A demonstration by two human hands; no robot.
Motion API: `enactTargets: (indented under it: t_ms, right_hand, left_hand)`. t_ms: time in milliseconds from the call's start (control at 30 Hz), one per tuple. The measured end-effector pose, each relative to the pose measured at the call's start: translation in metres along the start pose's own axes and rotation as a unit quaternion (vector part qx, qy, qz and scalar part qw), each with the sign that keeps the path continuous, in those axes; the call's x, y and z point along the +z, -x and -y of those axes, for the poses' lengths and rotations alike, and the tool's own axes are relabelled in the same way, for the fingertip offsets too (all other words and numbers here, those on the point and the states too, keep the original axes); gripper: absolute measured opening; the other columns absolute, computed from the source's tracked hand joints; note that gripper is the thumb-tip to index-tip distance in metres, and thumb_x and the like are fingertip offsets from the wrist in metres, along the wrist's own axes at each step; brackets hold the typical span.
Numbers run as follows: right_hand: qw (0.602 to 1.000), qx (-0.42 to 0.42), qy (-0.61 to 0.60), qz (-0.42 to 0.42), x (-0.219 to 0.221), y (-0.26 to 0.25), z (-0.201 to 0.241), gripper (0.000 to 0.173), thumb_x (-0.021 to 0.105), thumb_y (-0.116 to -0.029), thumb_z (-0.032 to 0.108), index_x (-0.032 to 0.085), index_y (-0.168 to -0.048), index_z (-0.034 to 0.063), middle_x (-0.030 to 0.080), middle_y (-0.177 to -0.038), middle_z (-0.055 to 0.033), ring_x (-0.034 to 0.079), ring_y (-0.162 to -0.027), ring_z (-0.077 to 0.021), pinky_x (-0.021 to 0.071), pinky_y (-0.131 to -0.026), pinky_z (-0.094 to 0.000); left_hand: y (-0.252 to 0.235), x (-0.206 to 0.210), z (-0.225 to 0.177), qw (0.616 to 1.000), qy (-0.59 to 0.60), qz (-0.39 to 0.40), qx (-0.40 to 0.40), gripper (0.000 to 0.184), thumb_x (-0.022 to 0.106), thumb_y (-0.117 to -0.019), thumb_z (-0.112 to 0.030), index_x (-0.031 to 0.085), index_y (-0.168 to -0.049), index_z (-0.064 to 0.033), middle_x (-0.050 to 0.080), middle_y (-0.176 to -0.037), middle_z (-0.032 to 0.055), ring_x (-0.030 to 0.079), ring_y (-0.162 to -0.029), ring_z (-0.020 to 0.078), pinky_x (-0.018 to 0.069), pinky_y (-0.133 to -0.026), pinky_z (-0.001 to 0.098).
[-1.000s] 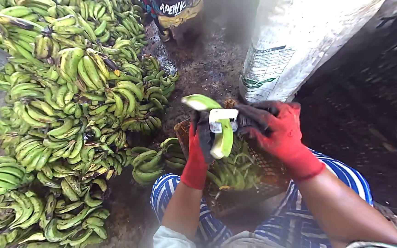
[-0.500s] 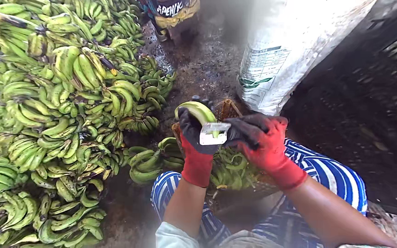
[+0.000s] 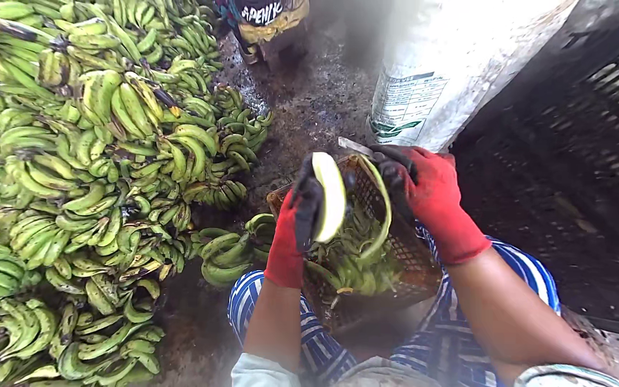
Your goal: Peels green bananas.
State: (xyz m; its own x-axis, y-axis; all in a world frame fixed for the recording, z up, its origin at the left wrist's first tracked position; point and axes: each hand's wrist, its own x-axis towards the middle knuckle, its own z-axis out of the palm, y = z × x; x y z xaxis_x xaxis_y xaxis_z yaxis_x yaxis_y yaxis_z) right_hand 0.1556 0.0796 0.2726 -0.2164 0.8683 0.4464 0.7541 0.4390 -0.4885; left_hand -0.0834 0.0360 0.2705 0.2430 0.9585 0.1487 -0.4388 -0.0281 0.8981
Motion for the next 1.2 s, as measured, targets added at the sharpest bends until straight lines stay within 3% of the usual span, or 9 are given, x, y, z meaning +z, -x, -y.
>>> enactTargets:
  t_ms: [167, 300, 467, 567, 667, 800, 900, 1000, 1200]
  right_hand:
    - [0.964, -0.221, -0.048, -0.138, 0.029, 0.038, 0.029, 0.040, 0.060, -0.0974, 0.055, 0.069, -0.125, 0.0266, 0.067, -0.117, -0.0091, 0.059, -0.112, -0.0265, 0.0354, -0.102, -0.0483]
    - [0.986, -0.032, -0.164, -0.014, 0.021, 0.020, 0.038, 0.043, 0.066, -0.0938, 0.038, 0.072, -0.124, 0.0075, 0.070, -0.117, -0.0170, 0.067, -0.104, -0.0318, 0.0484, -0.089, -0.0580]
    - [0.961, 0.153, -0.223, 0.052, 0.019, 0.005, 0.016, 0.042, 0.051, -0.1045, 0.043, 0.066, -0.134, 0.0161, 0.070, -0.119, -0.0061, 0.067, -0.103, -0.0168, 0.0542, -0.091, -0.0459]
    - [0.985, -0.025, -0.166, 0.041, 0.009, 0.023, 0.007, 0.048, 0.059, -0.0965, 0.043, 0.069, -0.130, 0.0101, 0.068, -0.124, -0.0138, 0.064, -0.113, -0.0297, 0.0475, -0.095, -0.0576]
    - [0.971, -0.196, -0.134, 0.039, 0.004, 0.031, 0.010, 0.043, 0.064, -0.0943, 0.053, 0.075, -0.122, 0.0220, 0.071, -0.117, -0.0092, 0.064, -0.108, -0.0259, 0.0415, -0.097, -0.0541]
    - [0.990, 0.012, -0.142, 0.020, 0.016, 0.024, 0.022, 0.043, 0.071, -0.0904, 0.032, 0.070, -0.124, 0.0048, 0.066, -0.120, -0.0237, 0.064, -0.106, -0.0420, 0.0476, -0.088, -0.0654]
    - [0.956, 0.177, -0.232, -0.035, 0.016, 0.006, 0.002, 0.043, 0.062, -0.1005, 0.035, 0.060, -0.134, 0.0086, 0.067, -0.118, -0.0113, 0.067, -0.100, -0.0211, 0.0554, -0.088, -0.0463]
    - [0.927, 0.140, -0.349, -0.017, 0.009, 0.012, 0.000, 0.047, 0.064, -0.0961, 0.047, 0.062, -0.129, 0.0140, 0.067, -0.103, 0.0048, 0.064, -0.082, -0.0016, 0.0568, -0.073, -0.0248]
    - [0.901, 0.131, -0.411, 0.048, 0.012, 0.027, 0.002, 0.048, 0.068, -0.0929, 0.049, 0.067, -0.129, 0.0172, 0.068, -0.112, 0.0048, 0.065, -0.094, -0.0028, 0.0561, -0.082, -0.0226]
  left_hand:
    - [-0.005, 0.013, -0.004, 0.927, 0.372, -0.054, -0.004, 0.058, 0.038, -0.1010, -0.063, 0.062, -0.122, -0.0149, 0.067, -0.093, 0.0002, 0.066, -0.069, 0.0067, 0.0568, -0.059, 0.0217]
    - [-0.004, 0.033, 0.004, 0.976, 0.181, -0.102, 0.058, 0.024, 0.052, -0.1012, -0.039, 0.066, -0.114, -0.0242, 0.071, -0.093, -0.0053, 0.069, -0.080, 0.0047, 0.0595, -0.069, 0.0249]
    - [-0.002, 0.017, 0.008, 0.975, 0.211, -0.072, -0.001, 0.038, 0.050, -0.0988, -0.047, 0.067, -0.108, -0.0150, 0.070, -0.086, 0.0048, 0.068, -0.067, 0.0128, 0.0576, -0.058, 0.0270]
    - [-0.011, -0.001, 0.005, 0.947, 0.315, -0.061, -0.031, 0.053, 0.042, -0.1007, -0.060, 0.068, -0.113, -0.0152, 0.070, -0.088, 0.0040, 0.067, -0.067, 0.0126, 0.0588, -0.059, 0.0282]
    - [-0.006, 0.003, -0.001, 0.959, 0.259, -0.106, -0.048, 0.045, 0.041, -0.1037, -0.056, 0.065, -0.112, -0.0188, 0.067, -0.085, -0.0006, 0.065, -0.064, 0.0063, 0.0560, -0.056, 0.0212]
    - [0.003, 0.029, 0.012, 0.981, 0.074, -0.182, -0.001, 0.030, 0.047, -0.1045, -0.041, 0.065, -0.118, -0.0210, 0.070, -0.096, -0.0017, 0.069, -0.083, 0.0075, 0.0601, -0.071, 0.0280]
    - [0.000, 0.024, 0.016, 0.977, 0.156, -0.143, 0.005, 0.033, 0.049, -0.1020, -0.045, 0.065, -0.111, -0.0175, 0.069, -0.087, 0.0030, 0.067, -0.068, 0.0102, 0.0579, -0.058, 0.0263]
    - [-0.004, 0.009, 0.009, 0.960, 0.233, -0.149, -0.044, 0.043, 0.044, -0.1027, -0.050, 0.063, -0.116, -0.0145, 0.068, -0.087, 0.0062, 0.066, -0.062, 0.0126, 0.0571, -0.052, 0.0257]
    - [-0.004, 0.000, 0.011, 0.957, 0.260, -0.109, -0.064, 0.049, 0.043, -0.1030, -0.055, 0.063, -0.118, -0.0123, 0.066, -0.087, 0.0060, 0.065, -0.061, 0.0119, 0.0567, -0.052, 0.0250]
